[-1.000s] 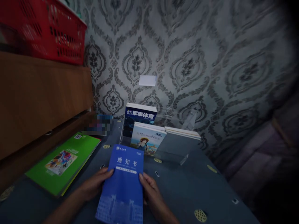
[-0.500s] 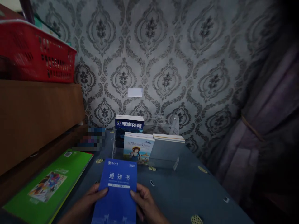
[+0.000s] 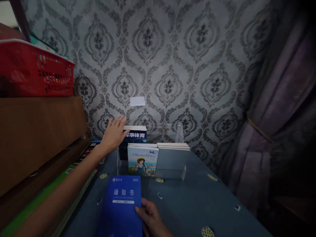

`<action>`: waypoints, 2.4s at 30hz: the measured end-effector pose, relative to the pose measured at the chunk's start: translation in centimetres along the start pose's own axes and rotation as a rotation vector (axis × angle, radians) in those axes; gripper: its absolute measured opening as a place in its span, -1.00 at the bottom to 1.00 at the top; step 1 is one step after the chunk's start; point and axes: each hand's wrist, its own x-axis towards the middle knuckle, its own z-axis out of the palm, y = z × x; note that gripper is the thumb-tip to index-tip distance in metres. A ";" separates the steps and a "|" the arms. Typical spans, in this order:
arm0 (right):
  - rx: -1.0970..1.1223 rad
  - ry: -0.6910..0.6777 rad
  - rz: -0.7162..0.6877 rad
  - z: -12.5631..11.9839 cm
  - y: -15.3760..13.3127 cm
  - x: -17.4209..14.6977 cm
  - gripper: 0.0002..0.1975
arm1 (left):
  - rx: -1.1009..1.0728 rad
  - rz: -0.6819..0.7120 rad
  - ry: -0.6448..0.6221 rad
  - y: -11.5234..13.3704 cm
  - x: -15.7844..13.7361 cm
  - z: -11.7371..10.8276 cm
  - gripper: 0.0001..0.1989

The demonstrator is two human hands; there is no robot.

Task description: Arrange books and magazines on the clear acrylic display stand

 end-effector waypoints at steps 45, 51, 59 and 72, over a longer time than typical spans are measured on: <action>0.059 -0.001 0.004 -0.5 1.5 0.5 -0.29 | -0.719 -0.103 -0.544 -5.2 7.9 2.7 -0.73; 0.128 -0.024 -0.047 -0.2 1.5 0.7 -0.32 | -0.785 -0.133 -0.645 -5.4 8.5 2.2 -0.80; 0.050 -0.009 -0.042 -1.0 2.4 0.9 -0.27 | -0.874 -0.249 -0.716 -5.6 8.2 2.3 -0.70; -0.097 0.056 0.007 -1.5 2.8 0.7 -0.28 | -0.939 -0.313 -0.728 -5.6 7.6 2.1 -0.60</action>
